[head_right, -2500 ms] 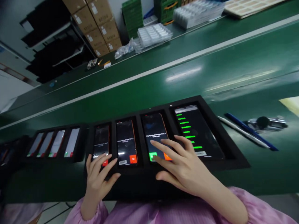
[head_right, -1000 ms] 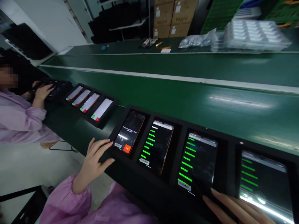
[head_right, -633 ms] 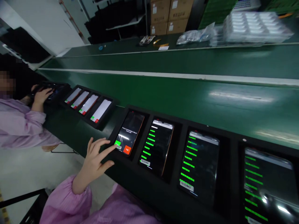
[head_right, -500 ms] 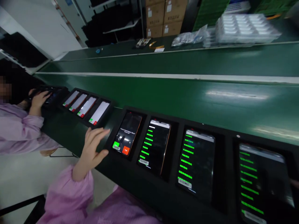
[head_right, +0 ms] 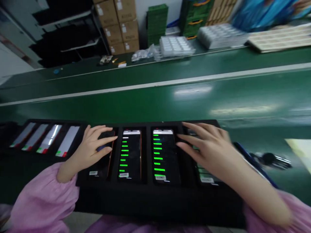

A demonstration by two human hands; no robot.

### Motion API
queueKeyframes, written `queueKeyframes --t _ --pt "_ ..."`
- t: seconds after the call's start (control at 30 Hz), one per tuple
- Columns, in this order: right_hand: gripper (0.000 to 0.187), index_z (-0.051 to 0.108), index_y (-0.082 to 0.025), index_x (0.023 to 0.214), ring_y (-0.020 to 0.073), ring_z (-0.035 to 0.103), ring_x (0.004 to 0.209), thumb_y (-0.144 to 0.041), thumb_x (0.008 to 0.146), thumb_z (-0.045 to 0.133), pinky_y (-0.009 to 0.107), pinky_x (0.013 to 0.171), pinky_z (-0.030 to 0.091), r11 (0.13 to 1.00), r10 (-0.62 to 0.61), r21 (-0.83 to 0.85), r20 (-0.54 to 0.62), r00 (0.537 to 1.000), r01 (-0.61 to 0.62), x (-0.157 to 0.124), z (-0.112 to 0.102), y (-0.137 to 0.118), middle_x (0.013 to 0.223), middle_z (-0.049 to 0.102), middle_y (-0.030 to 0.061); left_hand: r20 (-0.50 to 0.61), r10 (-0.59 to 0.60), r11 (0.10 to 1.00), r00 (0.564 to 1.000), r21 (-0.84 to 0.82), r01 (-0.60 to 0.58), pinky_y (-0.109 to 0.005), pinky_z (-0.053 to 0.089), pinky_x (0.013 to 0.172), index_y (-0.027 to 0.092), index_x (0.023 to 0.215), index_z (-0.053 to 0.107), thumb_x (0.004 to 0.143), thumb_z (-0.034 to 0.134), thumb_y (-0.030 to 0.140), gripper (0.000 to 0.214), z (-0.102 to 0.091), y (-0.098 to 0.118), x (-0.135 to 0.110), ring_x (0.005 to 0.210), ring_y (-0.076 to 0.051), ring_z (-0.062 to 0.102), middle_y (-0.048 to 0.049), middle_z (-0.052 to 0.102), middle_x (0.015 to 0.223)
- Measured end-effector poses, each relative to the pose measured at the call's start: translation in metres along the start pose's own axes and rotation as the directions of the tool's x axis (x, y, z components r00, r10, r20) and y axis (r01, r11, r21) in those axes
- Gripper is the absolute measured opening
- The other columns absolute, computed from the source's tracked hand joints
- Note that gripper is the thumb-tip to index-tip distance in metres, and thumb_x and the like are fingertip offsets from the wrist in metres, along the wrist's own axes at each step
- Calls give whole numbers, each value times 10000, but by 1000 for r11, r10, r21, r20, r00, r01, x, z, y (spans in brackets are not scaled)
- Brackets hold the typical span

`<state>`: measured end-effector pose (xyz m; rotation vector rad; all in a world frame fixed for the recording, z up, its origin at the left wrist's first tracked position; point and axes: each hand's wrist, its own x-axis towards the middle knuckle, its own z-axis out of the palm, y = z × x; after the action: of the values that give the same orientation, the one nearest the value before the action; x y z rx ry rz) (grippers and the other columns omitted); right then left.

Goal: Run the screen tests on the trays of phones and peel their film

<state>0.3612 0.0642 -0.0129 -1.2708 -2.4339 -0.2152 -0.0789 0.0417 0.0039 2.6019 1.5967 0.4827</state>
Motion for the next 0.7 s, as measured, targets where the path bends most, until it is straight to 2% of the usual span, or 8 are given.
queueKeyframes --t 0.1,0.17,0.23,0.3,0.4,0.5,0.6,0.7 --pt "469 724 -263 1384 384 570 1327 -509 1121 424 575 984 506 996 -77 -26 78 994 80 34 11 -33 1574 567 139 68 67 998 995 7 -68 -908 171 1196 344 1437 672 1053 480 663 535 18 20 34 1477 -396 438 -121 550 1572" --pt "434 756 -258 1322 383 559 1341 -505 1112 467 576 1000 502 995 -96 -6 114 989 97 40 13 -42 1588 555 129 69 92 995 993 22 -93 -922 175 1183 338 1355 732 1047 500 659 502 27 25 37 1484 -415 433 -118 545 1584" --pt "373 807 -301 1192 347 561 1347 -498 1106 502 542 1025 493 993 -114 47 125 986 108 29 6 -39 1569 582 76 66 135 991 989 -1 -136 -877 212 1219 379 1252 780 1065 522 587 380 27 21 21 1485 -392 449 -65 557 1584" --pt "379 826 -324 1114 319 578 1326 -486 1116 484 509 1015 488 996 -68 61 72 995 63 9 -7 -26 1521 622 53 58 158 987 986 -54 -155 -762 331 1247 419 1288 753 1076 528 509 322 20 7 -5 1458 -351 500 -28 563 1583" --pt "426 824 -284 1110 351 604 1267 -464 1129 439 520 949 491 994 91 -52 -42 995 -93 -20 -19 -3 1446 662 104 -97 -37 999 995 -42 33 -579 550 1108 383 1412 661 1043 561 566 424 10 -22 -40 1318 -328 618 -51 654 1458" --pt "428 814 -285 1159 379 601 1266 -479 1126 434 530 918 499 978 155 -130 -51 987 -161 -33 -14 11 1464 648 116 -164 -207 978 964 -8 209 -513 601 998 337 1430 626 1021 553 642 515 10 -41 -52 1262 -339 654 -63 677 1403" --pt "462 815 -275 1151 390 610 1261 -491 1126 407 538 900 496 982 139 -123 -44 989 -143 -35 -1 12 1469 649 123 -215 -150 987 965 24 159 -515 565 1041 293 1424 626 1030 564 615 513 16 -41 -50 1246 -336 658 -85 698 1355" --pt "529 828 -292 1103 427 605 1277 -575 1107 381 588 907 468 984 169 -50 -82 982 -173 -43 14 17 1453 667 121 -277 -64 996 959 42 78 -493 552 1058 266 1375 659 1032 632 485 408 19 -33 -47 1216 -307 663 -99 710 1326"
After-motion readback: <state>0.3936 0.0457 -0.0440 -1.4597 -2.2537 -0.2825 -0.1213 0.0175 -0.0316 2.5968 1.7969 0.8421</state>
